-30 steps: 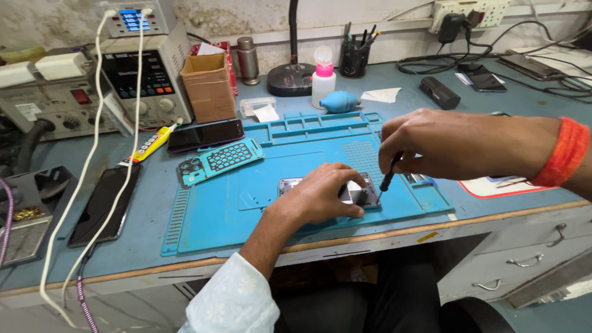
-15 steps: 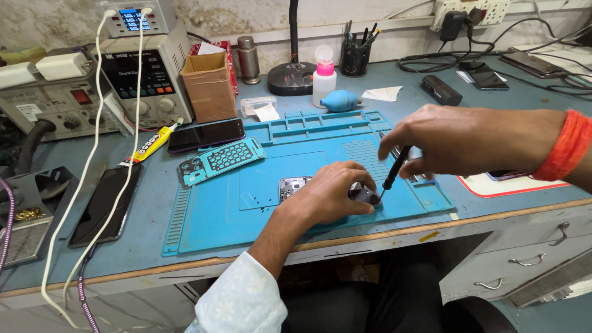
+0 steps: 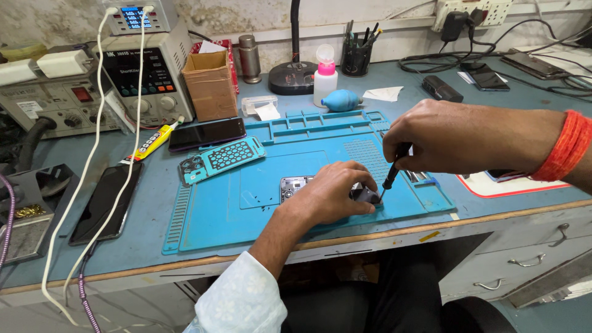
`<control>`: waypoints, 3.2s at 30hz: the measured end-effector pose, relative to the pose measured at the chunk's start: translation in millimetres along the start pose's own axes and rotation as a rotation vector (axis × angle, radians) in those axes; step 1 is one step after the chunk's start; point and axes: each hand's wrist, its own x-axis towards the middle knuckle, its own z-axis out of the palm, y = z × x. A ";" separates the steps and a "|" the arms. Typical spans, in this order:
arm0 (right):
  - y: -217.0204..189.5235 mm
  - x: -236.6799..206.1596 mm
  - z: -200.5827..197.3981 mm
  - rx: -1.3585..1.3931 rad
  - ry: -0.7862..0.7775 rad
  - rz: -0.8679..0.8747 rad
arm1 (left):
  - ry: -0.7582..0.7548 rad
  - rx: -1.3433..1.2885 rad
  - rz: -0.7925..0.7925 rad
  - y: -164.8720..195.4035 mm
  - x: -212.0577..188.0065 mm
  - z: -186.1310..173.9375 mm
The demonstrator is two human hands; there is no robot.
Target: The person pries open the back cover of a smartphone using a pry tool, sets the cover aside, and uses a screwdriver to unscrew components from the exposed phone body on a repair mat. They continue working on the opened phone with the screwdriver for the rest of the clip.
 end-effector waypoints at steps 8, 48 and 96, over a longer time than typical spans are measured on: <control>7.4 -1.6 -1.4 -0.027 0.017 -0.040 | 0.010 0.027 0.002 0.1 2.3 4.5; -12.0 15.9 -11.1 -0.108 -0.079 0.289 | 0.181 0.100 -0.404 -51.4 -123.0 -83.1; 1.7 19.8 -2.1 -0.011 -0.170 0.342 | -0.045 0.090 -0.280 -3.2 -40.0 -28.2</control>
